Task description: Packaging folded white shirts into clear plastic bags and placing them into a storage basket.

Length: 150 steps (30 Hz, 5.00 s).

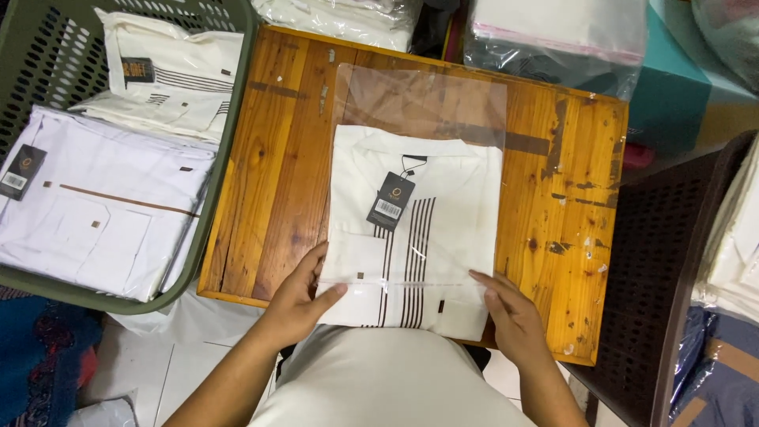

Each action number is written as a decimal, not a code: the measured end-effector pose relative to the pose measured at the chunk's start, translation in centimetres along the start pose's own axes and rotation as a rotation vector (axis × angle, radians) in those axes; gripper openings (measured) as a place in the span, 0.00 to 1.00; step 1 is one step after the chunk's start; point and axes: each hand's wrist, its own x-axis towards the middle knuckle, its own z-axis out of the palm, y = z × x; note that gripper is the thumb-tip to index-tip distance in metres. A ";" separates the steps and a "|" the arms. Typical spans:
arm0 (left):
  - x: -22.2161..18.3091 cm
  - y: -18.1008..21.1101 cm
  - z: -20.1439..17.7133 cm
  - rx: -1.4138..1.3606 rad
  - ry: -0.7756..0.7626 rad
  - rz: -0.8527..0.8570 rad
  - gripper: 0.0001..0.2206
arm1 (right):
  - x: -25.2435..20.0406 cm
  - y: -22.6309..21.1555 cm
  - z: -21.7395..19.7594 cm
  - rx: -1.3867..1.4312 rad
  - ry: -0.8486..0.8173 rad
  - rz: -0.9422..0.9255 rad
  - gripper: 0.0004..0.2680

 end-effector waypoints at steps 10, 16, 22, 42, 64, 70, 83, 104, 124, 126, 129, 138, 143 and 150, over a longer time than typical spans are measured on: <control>-2.4 -0.3 -1.0 -0.071 -0.170 -0.105 0.48 | -4.0 2.9 0.5 0.050 -0.073 -0.114 0.16; -1.3 2.1 -0.2 0.254 -0.059 0.008 0.52 | -2.6 1.0 0.9 -0.340 -0.145 0.235 0.32; 1.3 3.7 -0.7 0.445 -0.152 0.083 0.56 | -0.1 0.0 0.9 -0.537 -0.135 0.174 0.30; 9.9 1.6 2.3 0.044 0.515 0.356 0.28 | 7.6 -0.9 1.0 -0.192 0.532 -0.555 0.10; 9.3 4.7 3.2 -0.269 0.415 0.298 0.48 | 7.9 -7.3 1.7 0.225 0.433 -0.202 0.20; 9.4 9.0 1.9 -0.298 0.407 0.393 0.35 | 6.7 -12.7 -1.2 0.102 0.527 -0.223 0.14; 4.6 22.1 0.8 -0.324 0.291 0.555 0.03 | 7.0 -18.3 -8.7 0.481 0.537 -0.573 0.01; 9.9 23.3 -0.1 -0.389 0.233 0.334 0.12 | 12.7 -18.5 -8.3 0.352 0.656 -0.435 0.03; 9.2 7.2 -2.8 0.932 0.327 -0.165 0.29 | 23.7 -8.9 -5.9 -0.467 0.499 -0.407 0.13; 9.0 6.7 -3.5 0.926 0.267 -0.159 0.24 | 25.2 -9.7 -5.5 -0.547 0.421 -0.666 0.16; 10.1 5.2 -3.3 0.892 0.354 -0.045 0.17 | 25.0 -13.3 -4.0 -0.494 0.234 -0.649 0.16; 6.5 8.8 2.9 0.983 0.393 0.114 0.40 | 27.0 -13.4 -4.1 -0.662 0.114 -0.551 0.23; 6.3 8.1 5.1 1.055 0.257 0.112 0.40 | 28.9 -14.1 -3.5 -0.513 0.116 -0.541 0.22; 7.4 12.2 7.1 1.049 -0.055 0.016 0.45 | 31.1 -14.7 -1.5 -0.485 0.090 -0.534 0.18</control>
